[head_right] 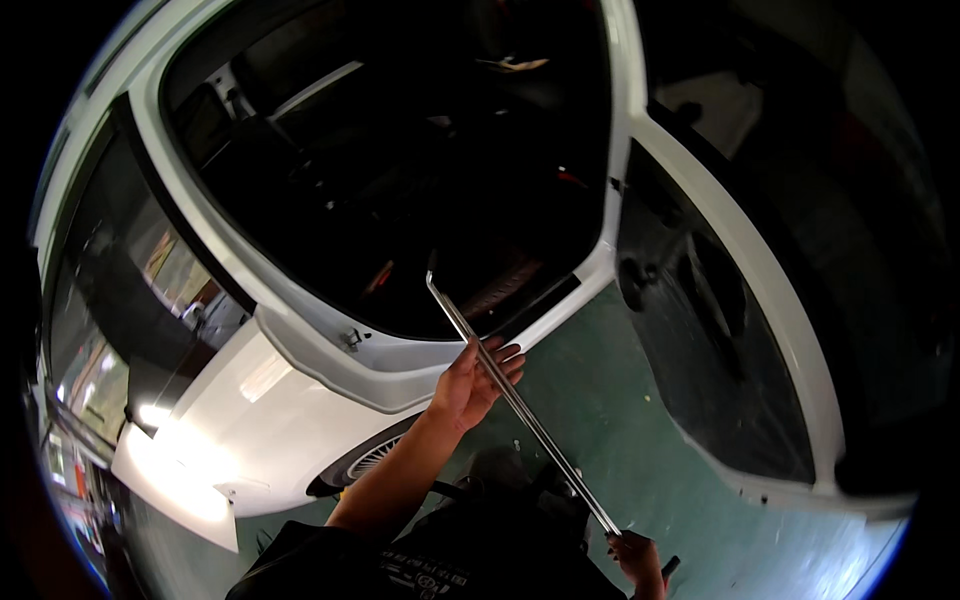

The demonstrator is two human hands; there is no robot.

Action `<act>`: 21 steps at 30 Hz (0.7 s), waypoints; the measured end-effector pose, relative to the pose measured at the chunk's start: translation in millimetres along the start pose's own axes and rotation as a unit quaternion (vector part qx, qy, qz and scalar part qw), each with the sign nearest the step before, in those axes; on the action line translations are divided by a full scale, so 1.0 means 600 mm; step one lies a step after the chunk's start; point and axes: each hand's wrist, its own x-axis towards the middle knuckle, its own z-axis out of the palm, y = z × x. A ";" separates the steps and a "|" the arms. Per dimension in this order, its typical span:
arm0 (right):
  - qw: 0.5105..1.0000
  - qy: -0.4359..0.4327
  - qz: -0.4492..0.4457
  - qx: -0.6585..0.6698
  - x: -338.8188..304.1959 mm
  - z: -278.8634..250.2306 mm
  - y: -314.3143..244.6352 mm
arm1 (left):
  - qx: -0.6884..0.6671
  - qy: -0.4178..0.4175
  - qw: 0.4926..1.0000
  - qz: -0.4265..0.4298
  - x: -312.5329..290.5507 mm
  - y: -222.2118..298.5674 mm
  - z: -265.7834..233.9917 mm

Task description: The person installs a black rubber weather stripping seal along the upper edge of a white car door frame. They use a long metal pry tool to carefully press the seal into the channel, working from the front of the door towards the rear.

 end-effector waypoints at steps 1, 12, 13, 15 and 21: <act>1.000 -0.005 0.002 0.002 0.043 -0.013 -0.011 | -0.002 0.000 1.000 0.020 0.010 0.014 0.007; 0.948 -0.096 -0.230 -0.196 0.472 0.051 -0.398 | 0.050 0.117 0.980 0.155 0.196 0.146 -0.049; 0.957 -0.109 -0.209 -0.170 0.496 0.061 -0.446 | 0.028 0.124 0.977 0.172 0.216 0.176 -0.057; 0.956 -0.123 -0.197 -0.180 0.539 0.079 -0.536 | 0.005 0.160 0.966 0.204 0.245 0.241 -0.067; 0.913 -0.130 -0.284 -0.262 0.663 0.117 -0.765 | 0.014 0.224 0.930 0.290 0.288 0.414 -0.059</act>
